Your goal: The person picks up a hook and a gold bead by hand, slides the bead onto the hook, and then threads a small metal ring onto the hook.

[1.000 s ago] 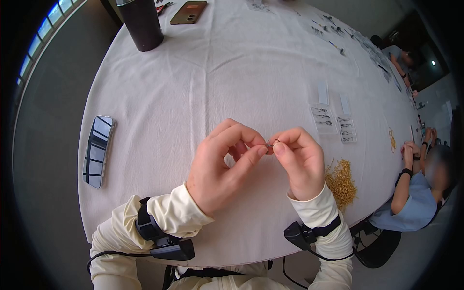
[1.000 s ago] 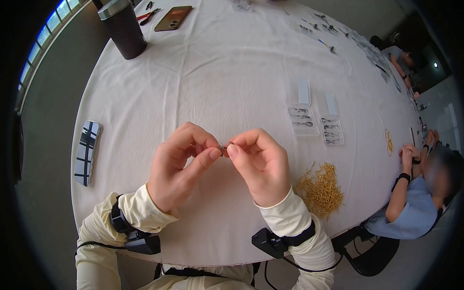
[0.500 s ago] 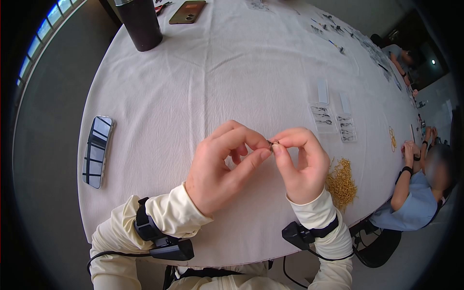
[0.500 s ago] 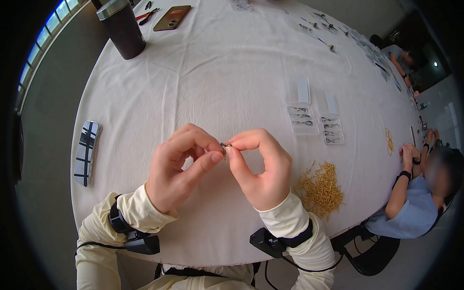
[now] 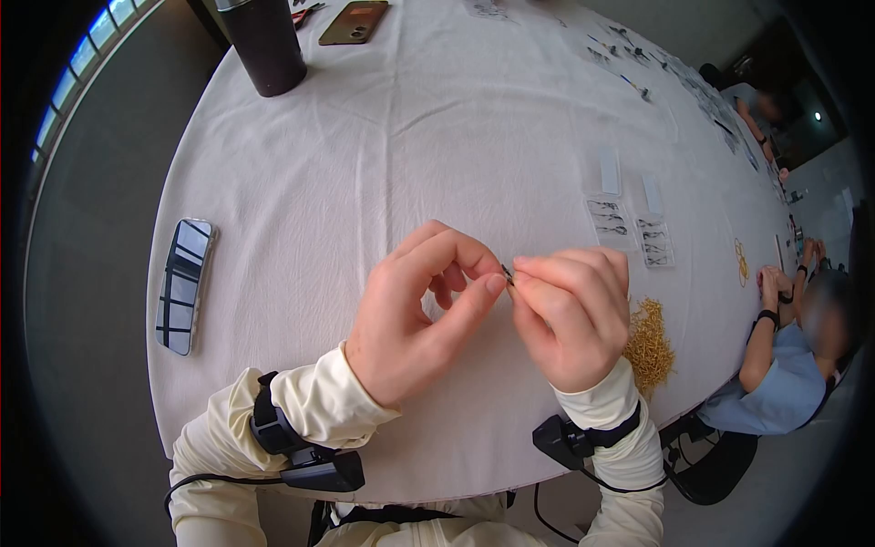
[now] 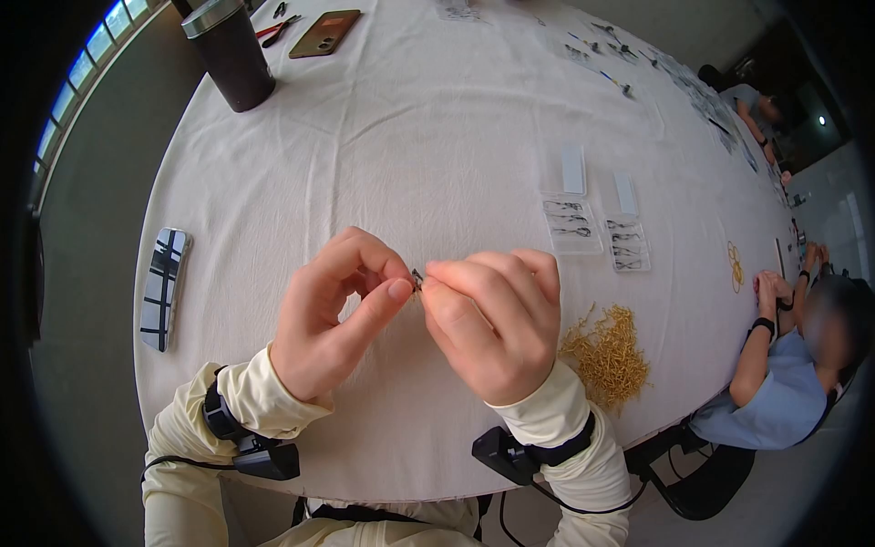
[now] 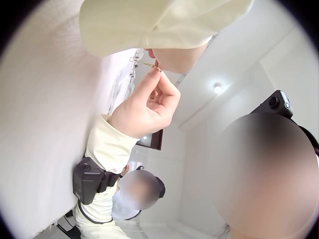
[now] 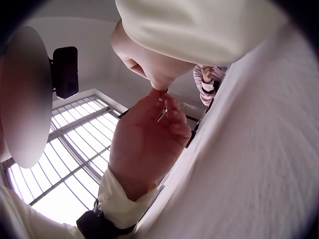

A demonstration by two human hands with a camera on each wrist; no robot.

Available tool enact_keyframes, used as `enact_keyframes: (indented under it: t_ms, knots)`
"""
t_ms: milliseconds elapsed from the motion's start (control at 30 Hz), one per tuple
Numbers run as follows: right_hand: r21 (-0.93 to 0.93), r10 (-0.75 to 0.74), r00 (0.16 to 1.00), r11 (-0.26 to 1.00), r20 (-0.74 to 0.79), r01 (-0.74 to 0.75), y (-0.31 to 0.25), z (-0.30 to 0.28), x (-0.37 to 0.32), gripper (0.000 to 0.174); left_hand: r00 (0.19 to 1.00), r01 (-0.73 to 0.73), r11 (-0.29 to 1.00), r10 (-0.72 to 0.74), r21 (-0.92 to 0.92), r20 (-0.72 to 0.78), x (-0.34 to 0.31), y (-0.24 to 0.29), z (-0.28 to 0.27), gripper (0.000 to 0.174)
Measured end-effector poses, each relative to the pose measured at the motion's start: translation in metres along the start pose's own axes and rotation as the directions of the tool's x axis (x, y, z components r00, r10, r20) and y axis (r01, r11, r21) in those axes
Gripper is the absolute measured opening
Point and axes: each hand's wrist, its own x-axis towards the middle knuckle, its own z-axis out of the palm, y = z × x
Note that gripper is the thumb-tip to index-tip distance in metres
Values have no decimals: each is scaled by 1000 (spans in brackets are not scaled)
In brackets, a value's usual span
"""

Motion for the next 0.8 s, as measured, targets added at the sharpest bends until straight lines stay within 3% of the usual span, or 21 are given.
enact_keyframes:
  t_ms: [100,167,200,267,467,600,667,800]
  knots:
    - [-66,-48,999,997,10,49,1,-3,0,17,998,-17,993,9,120,63,0,7,-3,6]
    - [-95,-61,998,993,21,63,1,-5,0,15,988,-154,958,147,241,47,0,5,-3,4]
    - [-123,-75,997,989,35,79,1,-5,0,14,988,-154,959,147,239,47,1,3,-2,4]
    - [-139,-78,996,987,41,83,0,-6,0,14,949,-308,893,313,328,40,2,1,-1,11]
    - [-189,-87,995,977,50,95,-4,-12,3,16,886,-445,770,453,458,100,4,0,-4,19]
    - [-182,-80,996,980,39,86,-3,-12,2,17,889,-439,776,449,452,92,3,2,-3,16]
    - [-174,-69,997,982,43,76,-3,-13,2,17,930,-353,866,367,355,29,2,3,-1,11]
    - [-162,-65,997,984,44,72,-3,-12,2,17,951,-298,901,308,316,20,1,5,-1,5]
